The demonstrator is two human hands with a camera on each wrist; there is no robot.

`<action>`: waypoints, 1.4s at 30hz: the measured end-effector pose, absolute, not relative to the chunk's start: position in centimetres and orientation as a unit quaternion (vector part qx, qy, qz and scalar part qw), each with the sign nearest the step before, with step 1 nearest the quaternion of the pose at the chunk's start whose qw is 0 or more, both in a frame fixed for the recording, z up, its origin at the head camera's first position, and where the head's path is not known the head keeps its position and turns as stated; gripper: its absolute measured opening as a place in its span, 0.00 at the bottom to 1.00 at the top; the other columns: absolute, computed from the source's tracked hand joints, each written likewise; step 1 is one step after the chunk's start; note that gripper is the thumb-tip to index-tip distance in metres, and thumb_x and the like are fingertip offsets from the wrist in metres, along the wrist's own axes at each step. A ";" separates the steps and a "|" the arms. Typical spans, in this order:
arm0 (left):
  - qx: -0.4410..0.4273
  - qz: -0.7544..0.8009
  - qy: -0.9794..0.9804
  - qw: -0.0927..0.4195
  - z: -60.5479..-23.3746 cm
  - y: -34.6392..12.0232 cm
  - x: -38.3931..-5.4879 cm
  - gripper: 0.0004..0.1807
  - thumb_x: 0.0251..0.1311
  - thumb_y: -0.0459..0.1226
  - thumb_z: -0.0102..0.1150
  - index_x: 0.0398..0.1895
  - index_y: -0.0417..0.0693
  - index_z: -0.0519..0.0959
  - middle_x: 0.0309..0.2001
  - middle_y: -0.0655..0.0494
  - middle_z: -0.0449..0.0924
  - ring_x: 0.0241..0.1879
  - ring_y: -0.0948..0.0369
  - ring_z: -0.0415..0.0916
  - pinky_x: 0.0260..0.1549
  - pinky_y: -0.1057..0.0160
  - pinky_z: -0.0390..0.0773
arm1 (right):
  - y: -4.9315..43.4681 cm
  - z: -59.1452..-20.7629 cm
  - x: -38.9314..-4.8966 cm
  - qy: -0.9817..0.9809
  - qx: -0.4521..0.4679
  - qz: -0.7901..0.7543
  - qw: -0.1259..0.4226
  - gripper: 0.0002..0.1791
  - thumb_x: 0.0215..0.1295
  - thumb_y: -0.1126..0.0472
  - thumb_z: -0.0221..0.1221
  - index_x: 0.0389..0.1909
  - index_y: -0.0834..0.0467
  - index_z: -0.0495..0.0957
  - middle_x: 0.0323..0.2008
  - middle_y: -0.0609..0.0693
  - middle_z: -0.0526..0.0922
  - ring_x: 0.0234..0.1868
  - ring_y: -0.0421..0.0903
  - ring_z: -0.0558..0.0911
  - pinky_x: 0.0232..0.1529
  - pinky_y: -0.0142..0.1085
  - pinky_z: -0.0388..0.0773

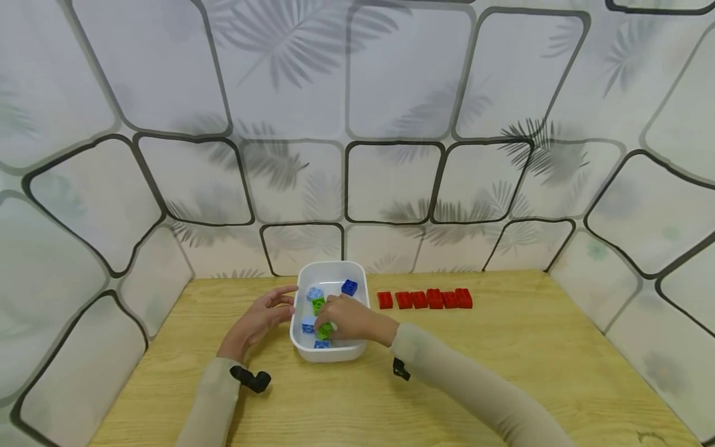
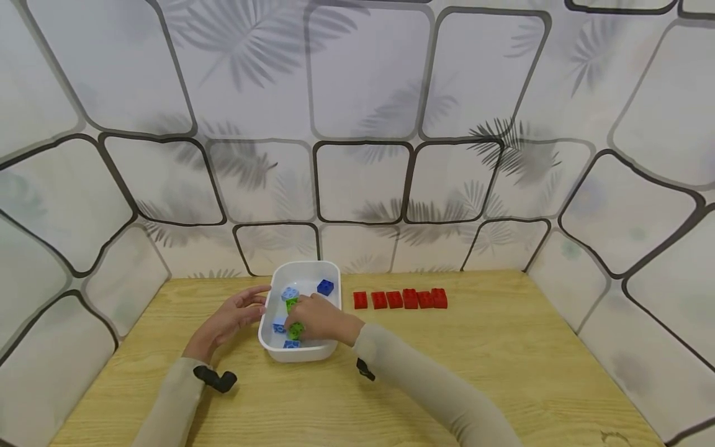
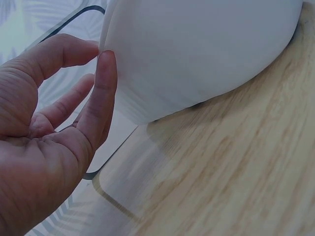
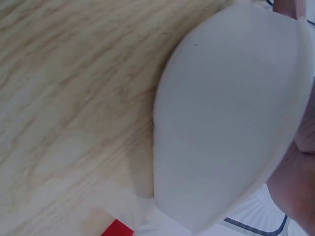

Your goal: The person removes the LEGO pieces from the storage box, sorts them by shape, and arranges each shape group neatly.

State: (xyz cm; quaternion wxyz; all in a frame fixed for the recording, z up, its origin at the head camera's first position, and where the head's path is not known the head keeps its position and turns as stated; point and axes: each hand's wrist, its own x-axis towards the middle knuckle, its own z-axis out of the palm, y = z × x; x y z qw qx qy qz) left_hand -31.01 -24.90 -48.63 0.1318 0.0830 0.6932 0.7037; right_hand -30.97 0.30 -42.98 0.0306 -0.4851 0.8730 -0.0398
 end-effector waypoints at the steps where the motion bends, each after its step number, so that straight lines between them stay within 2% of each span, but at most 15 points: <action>1: 0.083 0.703 0.694 0.133 -48.7 -24.9 -31.0 0.35 0.70 0.29 0.59 0.77 0.39 0.59 0.54 0.51 0.71 0.50 0.64 0.77 0.52 0.66 0.83 | 0.3 -42.9 -31.0 0.872 -0.486 -0.042 0.028 0.17 0.59 0.60 0.73 0.50 0.47 0.88 0.51 0.42 0.88 0.48 0.40 0.78 0.47 0.28 0.70; 8: 0.079 0.701 0.697 0.131 -48.7 -25.0 -31.0 0.35 0.70 0.30 0.59 0.78 0.39 0.59 0.55 0.50 0.71 0.51 0.64 0.77 0.52 0.67 0.83 | 0.9 -41.7 -31.4 0.868 -0.494 -0.044 0.005 0.16 0.60 0.60 0.73 0.49 0.48 0.89 0.50 0.42 0.89 0.47 0.41 0.79 0.45 0.28 0.72; 19: 0.068 0.696 0.702 0.133 -48.4 -24.9 -30.7 0.35 0.70 0.32 0.60 0.78 0.42 0.60 0.56 0.49 0.71 0.51 0.64 0.76 0.52 0.68 0.82 | 3.9 -40.1 -32.4 0.872 -0.479 -0.095 -0.034 0.16 0.58 0.63 0.74 0.48 0.52 0.89 0.44 0.46 0.89 0.47 0.46 0.79 0.49 0.36 0.77; 30: 0.069 0.699 0.699 0.133 -48.4 -24.9 -30.7 0.35 0.70 0.32 0.60 0.78 0.42 0.60 0.57 0.48 0.71 0.52 0.63 0.76 0.51 0.68 0.83 | 8.3 -38.4 -33.0 0.881 -0.437 -0.156 -0.089 0.15 0.59 0.65 0.72 0.48 0.56 0.88 0.47 0.51 0.88 0.49 0.51 0.80 0.52 0.45 0.80; 34: 0.086 0.707 0.688 0.136 -48.4 -24.7 -30.6 0.36 0.70 0.32 0.61 0.78 0.39 0.59 0.57 0.48 0.71 0.51 0.63 0.77 0.52 0.68 0.83 | 10.1 -38.6 -33.2 0.887 -0.417 -0.169 -0.105 0.16 0.59 0.65 0.72 0.49 0.57 0.88 0.47 0.51 0.88 0.50 0.52 0.80 0.54 0.48 0.80; 37: 0.091 0.708 0.687 0.136 -48.3 -24.8 -30.6 0.36 0.69 0.34 0.62 0.77 0.40 0.60 0.55 0.50 0.72 0.51 0.65 0.78 0.52 0.68 0.83 | 11.2 -39.0 -33.4 0.885 -0.415 -0.171 -0.123 0.16 0.58 0.65 0.73 0.49 0.58 0.88 0.45 0.52 0.88 0.50 0.53 0.80 0.55 0.50 0.79; 42: 0.091 0.708 0.687 0.135 -48.3 -24.9 -30.6 0.36 0.68 0.33 0.63 0.77 0.41 0.62 0.55 0.51 0.73 0.51 0.64 0.77 0.52 0.67 0.83 | 12.7 -40.2 -33.5 0.888 -0.410 -0.160 -0.135 0.16 0.56 0.64 0.74 0.47 0.59 0.88 0.43 0.52 0.88 0.47 0.52 0.80 0.51 0.48 0.81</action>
